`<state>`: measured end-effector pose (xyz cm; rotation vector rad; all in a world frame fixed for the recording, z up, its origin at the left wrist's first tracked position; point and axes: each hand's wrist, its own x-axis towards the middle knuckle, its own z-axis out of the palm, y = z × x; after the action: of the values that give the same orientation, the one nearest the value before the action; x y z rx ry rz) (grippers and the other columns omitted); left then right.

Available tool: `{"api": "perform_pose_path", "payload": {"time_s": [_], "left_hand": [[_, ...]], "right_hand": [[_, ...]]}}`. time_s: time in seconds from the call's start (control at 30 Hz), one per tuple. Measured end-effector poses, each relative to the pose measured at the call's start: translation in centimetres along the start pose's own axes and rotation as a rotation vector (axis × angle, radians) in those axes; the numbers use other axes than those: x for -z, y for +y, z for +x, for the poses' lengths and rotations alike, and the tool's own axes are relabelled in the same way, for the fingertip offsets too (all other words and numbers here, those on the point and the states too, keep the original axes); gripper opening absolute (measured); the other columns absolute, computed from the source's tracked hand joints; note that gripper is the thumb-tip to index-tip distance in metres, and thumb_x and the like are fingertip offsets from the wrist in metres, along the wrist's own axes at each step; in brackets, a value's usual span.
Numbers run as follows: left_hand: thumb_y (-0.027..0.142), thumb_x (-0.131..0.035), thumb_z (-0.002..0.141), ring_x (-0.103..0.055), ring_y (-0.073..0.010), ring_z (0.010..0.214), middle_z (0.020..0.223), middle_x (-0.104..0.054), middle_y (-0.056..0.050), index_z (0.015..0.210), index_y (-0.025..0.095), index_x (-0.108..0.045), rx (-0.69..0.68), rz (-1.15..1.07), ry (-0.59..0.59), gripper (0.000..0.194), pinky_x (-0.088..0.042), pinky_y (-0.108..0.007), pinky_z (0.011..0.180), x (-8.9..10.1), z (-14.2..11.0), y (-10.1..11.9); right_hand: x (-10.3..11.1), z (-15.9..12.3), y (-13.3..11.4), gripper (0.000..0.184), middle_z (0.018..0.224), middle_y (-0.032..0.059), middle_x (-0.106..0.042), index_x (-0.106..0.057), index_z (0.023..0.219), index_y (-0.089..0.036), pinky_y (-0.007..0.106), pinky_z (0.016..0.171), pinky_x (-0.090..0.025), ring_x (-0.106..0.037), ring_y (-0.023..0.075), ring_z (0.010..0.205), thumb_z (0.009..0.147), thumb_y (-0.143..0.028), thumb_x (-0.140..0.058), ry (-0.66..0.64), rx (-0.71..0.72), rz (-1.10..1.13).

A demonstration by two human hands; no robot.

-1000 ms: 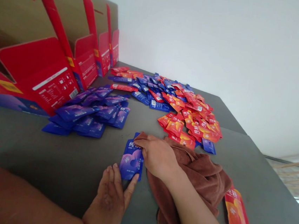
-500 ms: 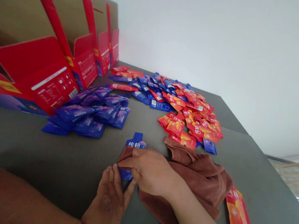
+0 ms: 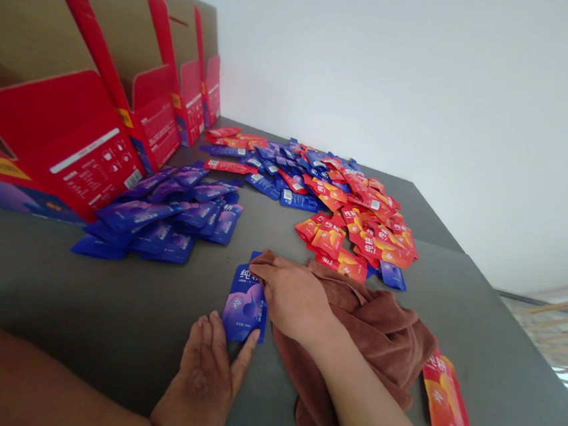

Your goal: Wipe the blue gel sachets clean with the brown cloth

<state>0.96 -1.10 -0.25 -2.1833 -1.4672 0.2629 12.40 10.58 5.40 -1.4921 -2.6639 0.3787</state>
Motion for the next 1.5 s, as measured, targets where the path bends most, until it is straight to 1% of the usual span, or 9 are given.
{"api": "perform_pose_path", "payload": {"time_s": [0.17,0.3,0.47,0.7,0.83,1.07,1.2,1.33,1.5], "left_hand": [[0.009,-0.048,0.074,-0.056,-0.0266,0.106,0.114,-0.062,-0.015,0.126,0.033,-0.035,0.034,-0.137,-0.081,0.058,-0.040,-0.049,0.094,0.0,-0.4,0.1],[0.012,-0.046,0.078,-0.054,-0.0254,0.108,0.115,-0.062,-0.013,0.124,0.035,-0.039,0.087,-0.228,-0.087,0.051,-0.038,-0.050,0.096,0.2,-0.4,0.1],[0.019,-0.045,0.080,-0.057,-0.0283,0.103,0.109,-0.064,-0.017,0.119,0.031,-0.047,0.063,-0.243,-0.070,0.041,-0.042,-0.050,0.092,-0.1,-0.3,0.1],[0.003,-0.047,0.071,-0.060,-0.0276,0.098,0.106,-0.066,-0.017,0.126,0.029,-0.039,-0.009,-0.019,0.011,0.061,-0.044,-0.050,0.089,-0.4,-0.6,-0.1],[0.000,-0.045,0.072,-0.059,-0.0262,0.101,0.108,-0.065,-0.016,0.126,0.030,-0.038,0.019,-0.041,0.000,0.062,-0.042,-0.050,0.092,-0.3,-0.5,-0.1],[0.003,-0.047,0.071,-0.059,-0.0287,0.101,0.110,-0.064,-0.018,0.129,0.029,-0.033,-0.012,-0.035,-0.020,0.065,-0.042,-0.051,0.091,-0.3,-0.6,0.0],[0.006,-0.048,0.072,-0.058,-0.0279,0.102,0.111,-0.064,-0.016,0.126,0.032,-0.039,-0.024,-0.005,-0.076,0.061,-0.042,-0.049,0.092,0.2,-0.4,-0.3],[0.017,-0.044,0.078,-0.057,-0.0309,0.103,0.111,-0.062,-0.022,0.118,0.021,-0.053,-0.036,-0.063,-0.075,0.041,-0.041,-0.048,0.093,0.0,-0.5,-0.3],[0.018,-0.042,0.080,-0.058,-0.0307,0.102,0.110,-0.063,-0.021,0.122,0.023,-0.047,-0.032,-0.066,-0.048,0.043,-0.042,-0.050,0.092,-0.7,-0.7,0.0]], "right_hand": [[0.7,-0.5,-0.9,0.037,0.111,0.0034,-0.059,-0.060,0.112,-0.024,0.027,0.087,-0.037,-0.053,0.0163,0.100,0.085,-0.013,-0.038,-0.051,0.132,0.075],[0.6,-0.7,-1.8,0.036,0.101,0.0034,-0.061,-0.058,0.114,-0.024,0.028,0.085,-0.036,-0.052,0.0158,0.096,0.084,-0.014,-0.040,-0.121,0.278,0.101],[0.2,-0.5,-2.5,0.035,0.091,0.0042,-0.059,-0.058,0.114,-0.024,0.030,0.082,-0.035,-0.051,0.0172,0.091,0.084,-0.017,-0.042,-0.126,0.282,0.046],[-0.3,0.7,-1.3,0.035,0.103,0.0040,-0.058,-0.055,0.117,-0.030,0.033,0.078,-0.035,-0.051,0.0197,0.094,0.089,-0.023,-0.037,0.005,0.065,-0.037],[0.2,0.6,-0.8,0.036,0.107,0.0045,-0.059,-0.057,0.116,-0.026,0.029,0.084,-0.035,-0.053,0.0172,0.097,0.089,-0.020,-0.034,-0.018,0.034,-0.005],[1.4,-0.7,-2.0,0.029,0.096,0.0062,-0.063,-0.065,0.097,-0.021,0.029,0.084,-0.035,-0.055,0.0179,0.091,0.082,-0.017,-0.041,-0.052,-0.039,-0.080],[1.4,-1.3,-2.4,0.025,0.090,0.0039,-0.063,-0.065,0.089,-0.020,0.029,0.080,-0.034,-0.054,0.0163,0.086,0.081,-0.017,-0.042,-0.088,0.118,-0.016],[0.8,-1.4,-2.9,0.022,0.088,0.0027,-0.061,-0.064,0.089,-0.020,0.029,0.080,-0.032,-0.051,0.0153,0.086,0.079,-0.016,-0.045,-0.156,0.314,0.068],[0.0,-0.7,-3.1,0.025,0.088,0.0044,-0.056,-0.062,0.101,-0.023,0.032,0.081,-0.030,-0.048,0.0178,0.090,0.083,-0.019,-0.045,-0.124,0.245,-0.002]]}}
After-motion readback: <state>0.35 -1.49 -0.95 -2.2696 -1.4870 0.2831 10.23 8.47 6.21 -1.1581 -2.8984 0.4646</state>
